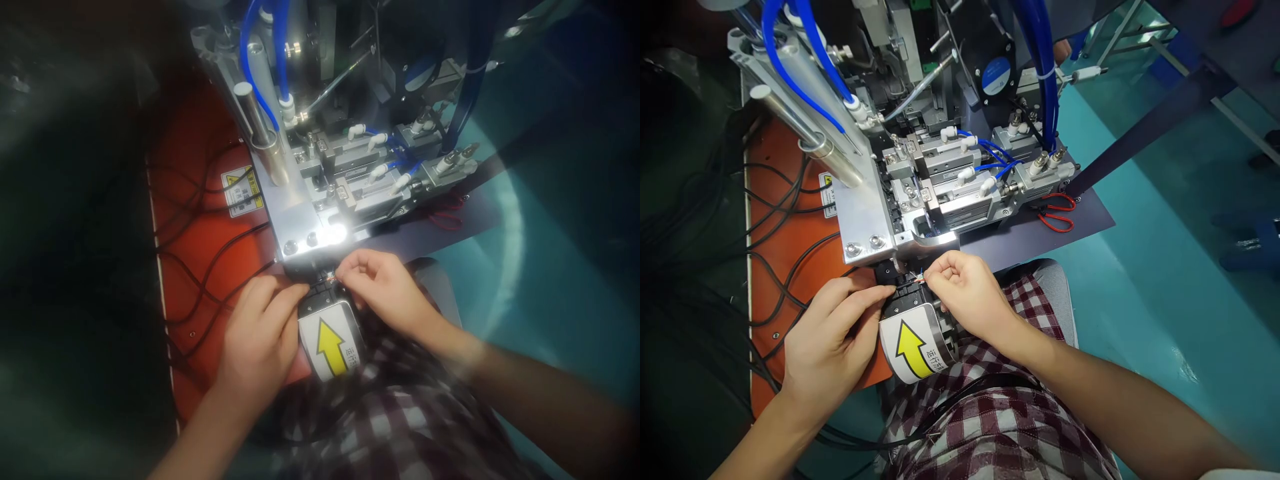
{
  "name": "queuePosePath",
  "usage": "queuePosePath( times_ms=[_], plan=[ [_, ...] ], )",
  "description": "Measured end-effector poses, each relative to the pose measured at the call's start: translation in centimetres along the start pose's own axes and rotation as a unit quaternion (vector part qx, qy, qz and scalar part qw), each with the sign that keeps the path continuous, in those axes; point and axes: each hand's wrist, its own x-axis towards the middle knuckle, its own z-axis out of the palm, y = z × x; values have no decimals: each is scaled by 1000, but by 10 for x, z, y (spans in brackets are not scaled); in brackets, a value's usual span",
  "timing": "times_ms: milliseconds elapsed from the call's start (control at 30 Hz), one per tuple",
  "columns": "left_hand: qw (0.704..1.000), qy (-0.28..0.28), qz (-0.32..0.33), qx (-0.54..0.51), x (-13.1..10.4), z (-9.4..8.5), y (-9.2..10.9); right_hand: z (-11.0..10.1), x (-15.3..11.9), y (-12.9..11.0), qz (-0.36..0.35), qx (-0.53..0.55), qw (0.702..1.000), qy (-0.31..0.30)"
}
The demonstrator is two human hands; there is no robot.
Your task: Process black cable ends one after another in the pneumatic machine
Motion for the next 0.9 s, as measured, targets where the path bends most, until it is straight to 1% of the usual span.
queuePosePath(
  times_ms=[100,167,200,300,467,633,733,900],
  plan=[
    [1000,6,2,2,1,0,-1,-3,3,-2,28,-2,999,-41],
    [1000,6,2,2,1,0,-1,-6,3,-3,26,-14,998,-58],
    [1000,4,1,0,1,0,-1,-7,2,-3,14,-21,998,-52],
    [1000,0,1,1,0,0,-1,-6,-2,-2,-44,-25,999,0],
    [1000,4,0,-2,-1,0,-2,4,-3,2,-65,-10,997,35],
    [1000,3,-3,-7,-2,0,-2,5,-3,9,-113,-52,991,49],
    [1000,0,-3,-7,-1,0,-1,3,-4,12,-108,-62,991,53],
    [1000,2,-3,0,-1,0,-1,2,-6,13,-111,-67,991,42]
  ],
)
